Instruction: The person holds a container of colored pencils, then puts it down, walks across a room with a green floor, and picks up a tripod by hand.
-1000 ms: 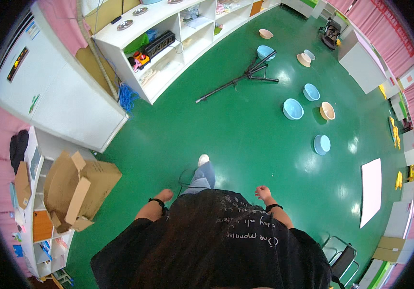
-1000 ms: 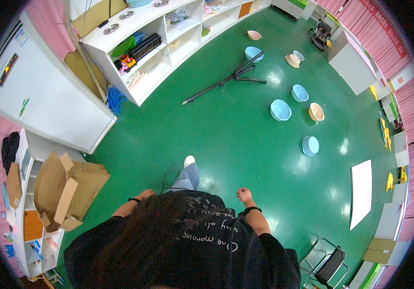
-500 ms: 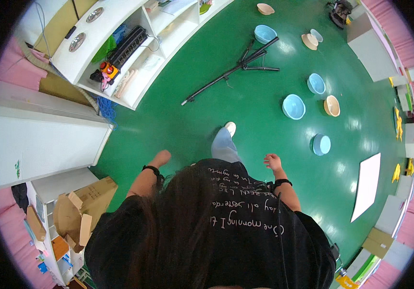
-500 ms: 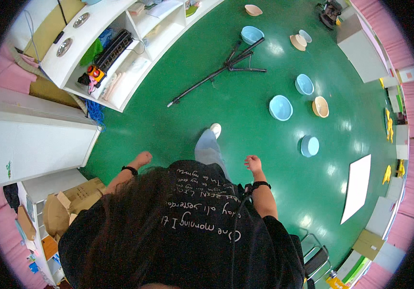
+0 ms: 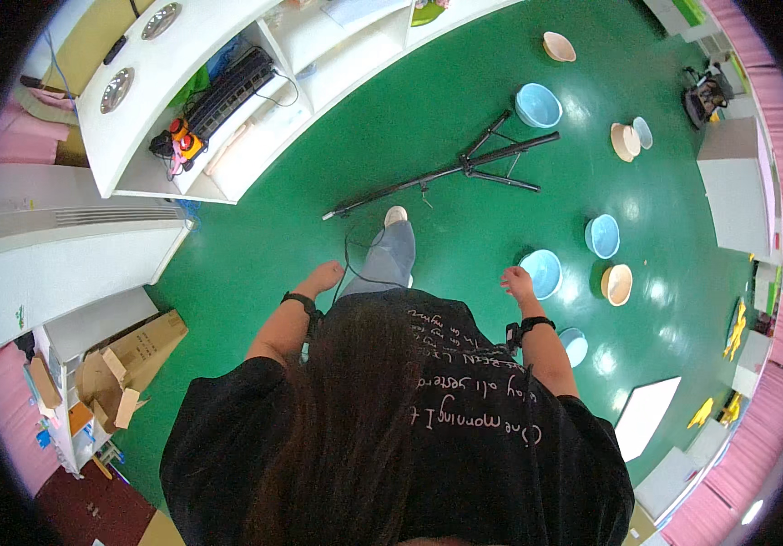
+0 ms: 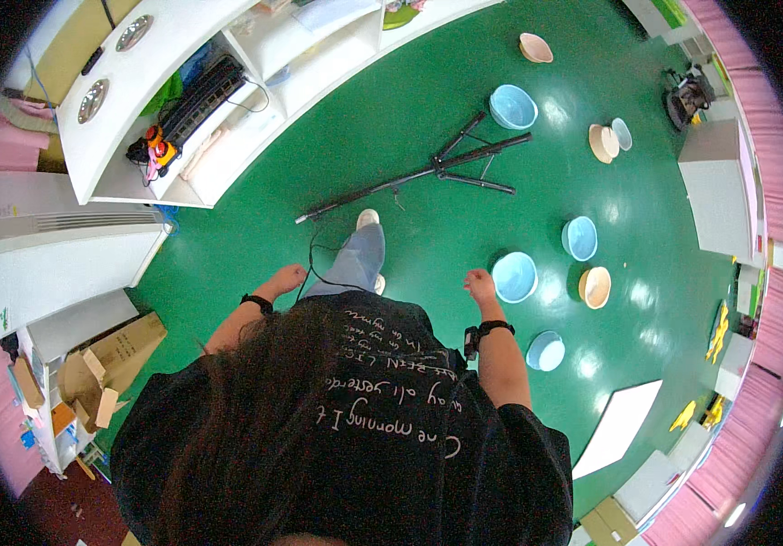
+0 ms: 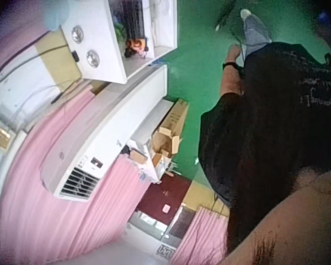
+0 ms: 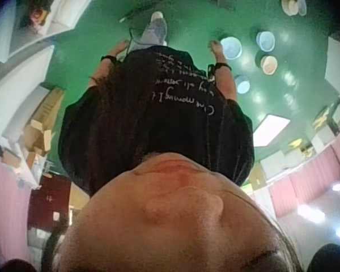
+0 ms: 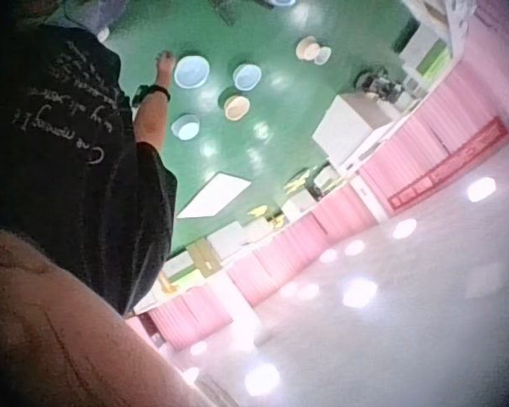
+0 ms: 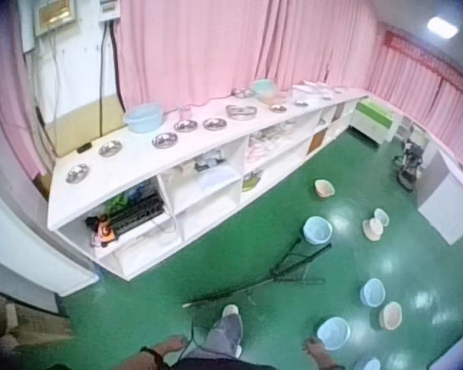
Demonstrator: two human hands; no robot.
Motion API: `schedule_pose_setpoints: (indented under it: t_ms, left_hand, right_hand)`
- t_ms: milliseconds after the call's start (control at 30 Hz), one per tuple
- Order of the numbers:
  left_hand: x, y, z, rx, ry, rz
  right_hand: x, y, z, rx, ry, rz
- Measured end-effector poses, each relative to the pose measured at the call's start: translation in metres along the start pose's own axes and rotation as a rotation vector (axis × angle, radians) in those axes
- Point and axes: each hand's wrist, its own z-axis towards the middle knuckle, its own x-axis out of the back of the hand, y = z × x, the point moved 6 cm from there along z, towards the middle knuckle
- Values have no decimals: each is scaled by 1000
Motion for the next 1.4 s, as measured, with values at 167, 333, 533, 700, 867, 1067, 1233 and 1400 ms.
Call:
schedule_pose_setpoints:
  t_ms: [167, 333, 533, 700, 867, 1067, 1233, 1400]
  left_hand:
    - [28, 20, 70, 32, 22, -22]
    - [44, 18, 124, 196, 131, -214]
    - [59, 58, 189, 93, 274, -541]
    - [9, 5, 217, 186, 434, -498]
    - [2, -21, 231, 293, 468, -512]
    - [18, -55, 221, 466, 507, -377]
    - [21, -48, 230, 432, 582, -488]
    - [11, -27, 209, 397, 513, -295]
  right_hand:
    - [11, -82, 125, 109, -100, -194]
    - [-40, -69, 268, 300, -146, -363]
    - [-122, -167, 402, 607, -255, -680]
    - [-260, -208, 479, 725, -342, -912]
    - [-366, -171, 543, 717, -506, -1097]
    - [-472, -97, 559, 730, -681, -1389]
    - [-468, -53, 594, 726, -612, -1509]
    - [-431, -84, 547, 834, -529, -1412]
